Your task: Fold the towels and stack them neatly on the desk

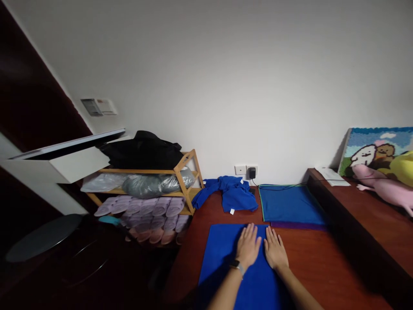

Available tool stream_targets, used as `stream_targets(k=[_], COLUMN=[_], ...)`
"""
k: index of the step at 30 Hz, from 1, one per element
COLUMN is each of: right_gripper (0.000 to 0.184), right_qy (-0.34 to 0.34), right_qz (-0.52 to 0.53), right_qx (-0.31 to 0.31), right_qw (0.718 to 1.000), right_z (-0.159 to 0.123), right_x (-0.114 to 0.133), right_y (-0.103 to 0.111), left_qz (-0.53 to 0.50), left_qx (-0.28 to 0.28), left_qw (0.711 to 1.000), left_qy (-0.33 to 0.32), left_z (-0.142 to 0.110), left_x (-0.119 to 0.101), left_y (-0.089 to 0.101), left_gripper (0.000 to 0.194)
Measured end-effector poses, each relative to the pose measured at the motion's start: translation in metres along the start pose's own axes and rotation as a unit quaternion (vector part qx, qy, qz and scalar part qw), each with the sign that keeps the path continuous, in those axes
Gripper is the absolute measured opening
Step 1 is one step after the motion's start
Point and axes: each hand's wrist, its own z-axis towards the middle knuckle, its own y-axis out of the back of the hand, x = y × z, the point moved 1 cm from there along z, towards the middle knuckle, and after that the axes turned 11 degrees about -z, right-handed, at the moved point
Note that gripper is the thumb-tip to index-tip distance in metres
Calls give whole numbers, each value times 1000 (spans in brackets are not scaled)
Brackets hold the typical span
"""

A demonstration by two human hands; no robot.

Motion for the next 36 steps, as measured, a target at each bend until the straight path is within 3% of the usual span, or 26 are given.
stream_targets(k=[3, 5, 7, 12, 14, 17, 24, 27, 29, 33, 36], right_gripper=[64, 65, 65, 67, 67, 66, 66, 66, 66, 65, 64], right_qy=[21, 13, -2, -11, -19, -30, -22, -21, -19, -14, 14], right_qz=[-18, -23, -15, -11, -21, -20, 8, 17, 25, 35, 30], right_qx=[2, -2, -8, -18, -14, 4, 0, 4, 3, 5, 6], right_qw=[1000, 1000, 1000, 1000, 999, 999, 1000, 1000, 999, 999, 999], right_z=[0, 0, 1, 2, 1, 1, 5, 5, 6, 6, 6], right_x=[-2, -3, -2, 1, 3, 6, 13, 13, 13, 10, 9], right_y=[-3, -6, -7, -6, -4, 3, 15, 15, 14, 13, 12], left_qz=[-38, -38, -20, 63, 81, 88, 95, 102, 93, 17, -20], left_qx=[35, 44, 42, 23, 10, -8, -10, -5, -13, 6, 36], left_qw=[999, 998, 998, 987, 983, 983, 982, 982, 987, 999, 999], left_qy=[13, 35, 50, 146, 165, 159, 161, 160, 132, 28, 24], left_z=[0, -7, -18, -50, -59, -65, -62, -50, -33, 4, 14], left_x=[-38, -34, -7, 98, 126, 141, 142, 127, 99, 18, -17], left_y=[-35, -40, -27, 39, 55, 59, 55, 59, 51, 4, -31], left_gripper=[58, 59, 58, 63, 64, 66, 67, 69, 68, 61, 59])
